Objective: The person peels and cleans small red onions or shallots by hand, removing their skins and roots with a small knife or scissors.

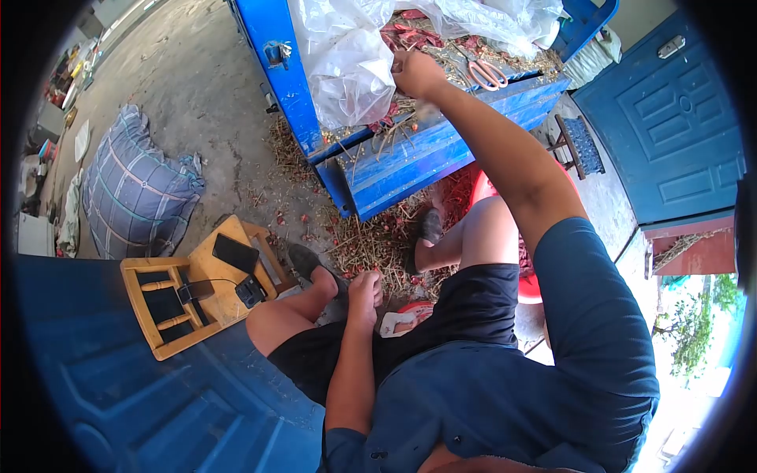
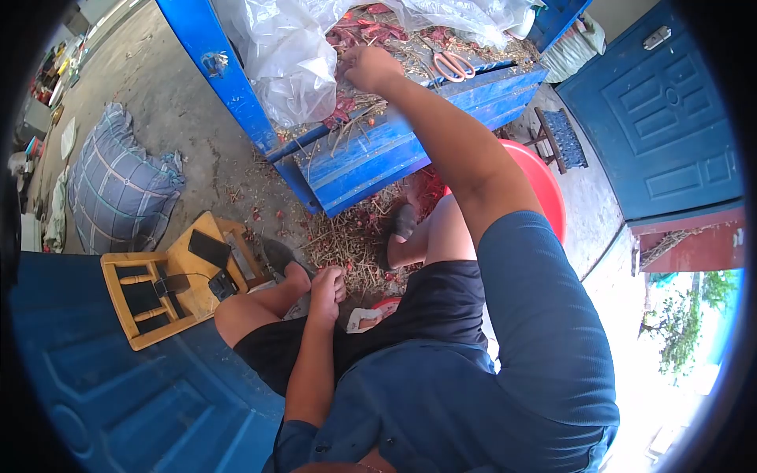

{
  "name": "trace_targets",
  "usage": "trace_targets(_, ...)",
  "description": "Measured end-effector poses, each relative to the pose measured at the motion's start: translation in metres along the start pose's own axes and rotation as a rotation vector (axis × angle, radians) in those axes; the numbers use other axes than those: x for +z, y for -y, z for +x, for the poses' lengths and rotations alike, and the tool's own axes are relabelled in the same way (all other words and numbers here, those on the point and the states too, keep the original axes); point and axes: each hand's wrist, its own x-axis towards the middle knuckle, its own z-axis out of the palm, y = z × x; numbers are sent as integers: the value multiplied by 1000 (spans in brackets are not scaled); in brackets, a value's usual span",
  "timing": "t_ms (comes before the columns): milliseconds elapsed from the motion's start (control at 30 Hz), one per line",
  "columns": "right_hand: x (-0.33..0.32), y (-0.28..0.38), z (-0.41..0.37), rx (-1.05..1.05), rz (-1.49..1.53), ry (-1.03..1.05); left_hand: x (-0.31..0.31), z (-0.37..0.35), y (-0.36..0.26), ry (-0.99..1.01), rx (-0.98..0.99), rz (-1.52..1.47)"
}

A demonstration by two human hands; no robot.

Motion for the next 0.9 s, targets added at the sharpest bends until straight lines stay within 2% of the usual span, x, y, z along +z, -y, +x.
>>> trace_targets(33,-4,-3,-5,1,-6,-2,2,3,0,18,-5,2)
trace_targets(100,-13,-10,-18,-12,297,-116,8,6,1,21,-14,20)
trace_targets(133,-13,-19,-22,-9,293,-121,11,6,1,16,-26,39)
trace_targets(200,-11,-35,-31,-132,601,-302,14,7,3,34,-37,41)
trace_targets(267,-20,-29,-70,-141,758,-385,17,6,4,49,-41,46)
trace_targets(300,-41,0,-111,-169,1113,-203,18,5,3,44,-46,52)
trace_targets(333,-47,-1,-135,-198,977,-89,19,3,4,37,-51,57)
trace_targets(367,-45,9,-169,-148,969,-26,17,4,6,46,-42,86)
trace_targets(400,-31,15,-203,29,926,68,16,4,8,42,-33,87)
trace_targets(433,12,-10,-233,76,1023,314,16,3,9,44,-49,105)
trace_targets(467,60,-30,-270,22,820,290,16,2,8,47,-62,123)
trace_targets(533,96,-20,-328,226,826,673,15,-3,8,66,-30,151)
trace_targets(600,121,-9,-363,224,945,858,14,-3,13,35,-57,138)
trace_targets(700,136,14,-381,261,1138,934,15,-11,18,30,36,137)
trace_targets(733,141,17,-384,255,1138,927,16,-11,19,57,84,91)
trace_targets(800,149,19,-383,-98,927,594,-7,7,29,52,129,126)
trace_targets(867,144,24,-379,-166,879,526,-16,18,31,42,173,155)
trace_targets(900,145,27,-380,-253,786,406,-18,19,32,-2,135,34)
